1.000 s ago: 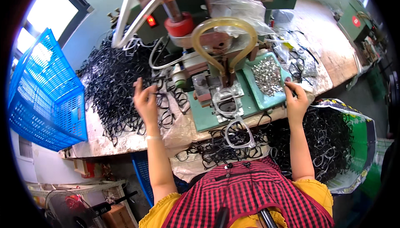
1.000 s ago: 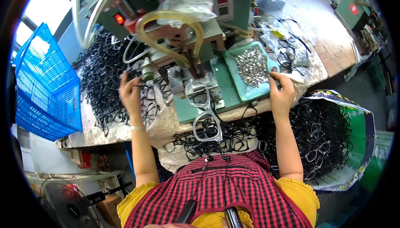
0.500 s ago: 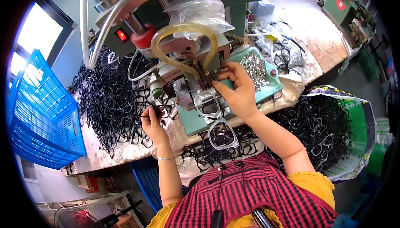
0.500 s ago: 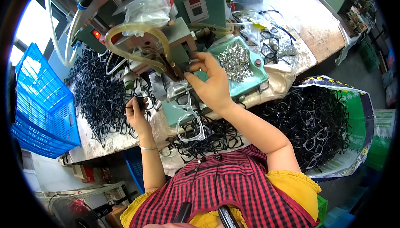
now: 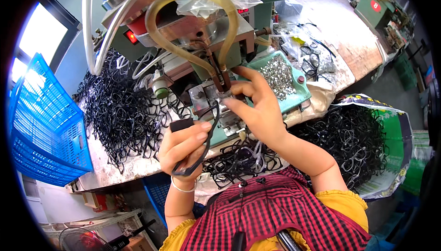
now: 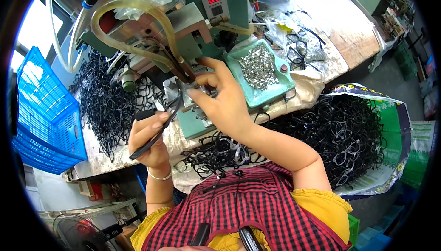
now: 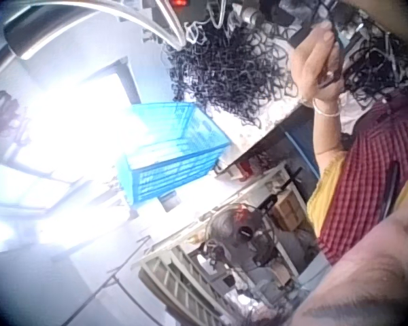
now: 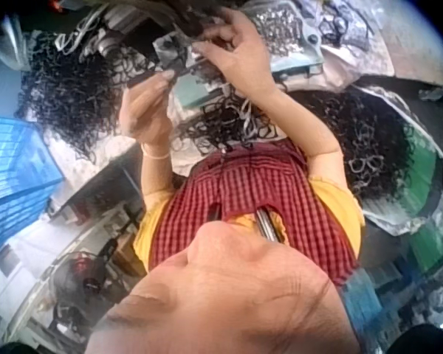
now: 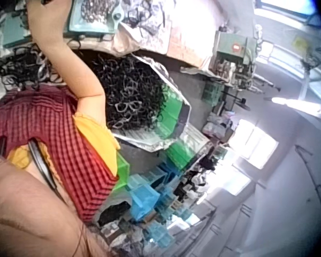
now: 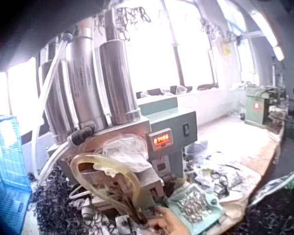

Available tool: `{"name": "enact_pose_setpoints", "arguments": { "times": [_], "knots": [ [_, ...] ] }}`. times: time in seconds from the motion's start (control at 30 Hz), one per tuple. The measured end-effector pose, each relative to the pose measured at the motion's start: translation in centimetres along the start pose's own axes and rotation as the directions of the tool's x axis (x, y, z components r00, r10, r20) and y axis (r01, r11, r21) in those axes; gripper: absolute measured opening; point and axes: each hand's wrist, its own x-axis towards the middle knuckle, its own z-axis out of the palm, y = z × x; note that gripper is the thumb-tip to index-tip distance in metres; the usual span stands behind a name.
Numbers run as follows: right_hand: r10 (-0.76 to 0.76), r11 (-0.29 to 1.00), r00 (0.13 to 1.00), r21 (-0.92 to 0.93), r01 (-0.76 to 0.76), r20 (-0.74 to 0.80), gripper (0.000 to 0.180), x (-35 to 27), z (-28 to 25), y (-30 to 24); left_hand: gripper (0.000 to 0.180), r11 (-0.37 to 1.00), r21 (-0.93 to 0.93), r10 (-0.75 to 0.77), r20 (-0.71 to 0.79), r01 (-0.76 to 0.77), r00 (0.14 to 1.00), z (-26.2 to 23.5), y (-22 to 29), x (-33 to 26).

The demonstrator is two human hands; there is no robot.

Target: The person assembles eyeglasses by placing frames into a machine and inserting small metal components into the temples. They handle frames one at a time, operating the machine, and placing finished units into a pile.

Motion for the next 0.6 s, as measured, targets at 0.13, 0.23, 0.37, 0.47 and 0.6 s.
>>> {"name": "enact_pose_setpoints", "arguments": {
  "times": [0.13,0.23,0.37,0.47,0.6],
  "knots": [
    [-0.017,1.000,0.999,0.003,0.017,-0.037,0.060,1.0,0.4,2.0,0.026,0.974,-0.194,-0.160,-0.214,0.119,0.964,0.8,-0.6,0.3],
    [-0.120,0.992,0.988,0.022,0.123,-0.093,0.059,0.5,0.6,3.7,0.024,0.949,-0.307,-0.163,-0.269,0.076,0.949,-0.3,-0.3,2.2],
    [-0.094,0.954,0.983,0.269,0.134,-0.159,0.057,0.6,1.1,4.3,0.019,0.953,-0.276,-0.223,-0.356,0.126,0.908,-0.8,-2.1,3.9],
    [-0.126,0.926,0.980,0.335,0.172,-0.154,0.055,0.6,1.4,4.6,0.020,0.920,-0.370,-0.267,-0.359,0.127,0.894,-0.8,-2.2,4.5],
    [0.042,0.927,0.988,0.374,0.017,-0.149,0.053,0.1,1.5,3.1,0.019,0.931,-0.340,-0.251,-0.322,0.136,0.913,-0.9,-2.1,3.9]
  ]
}}
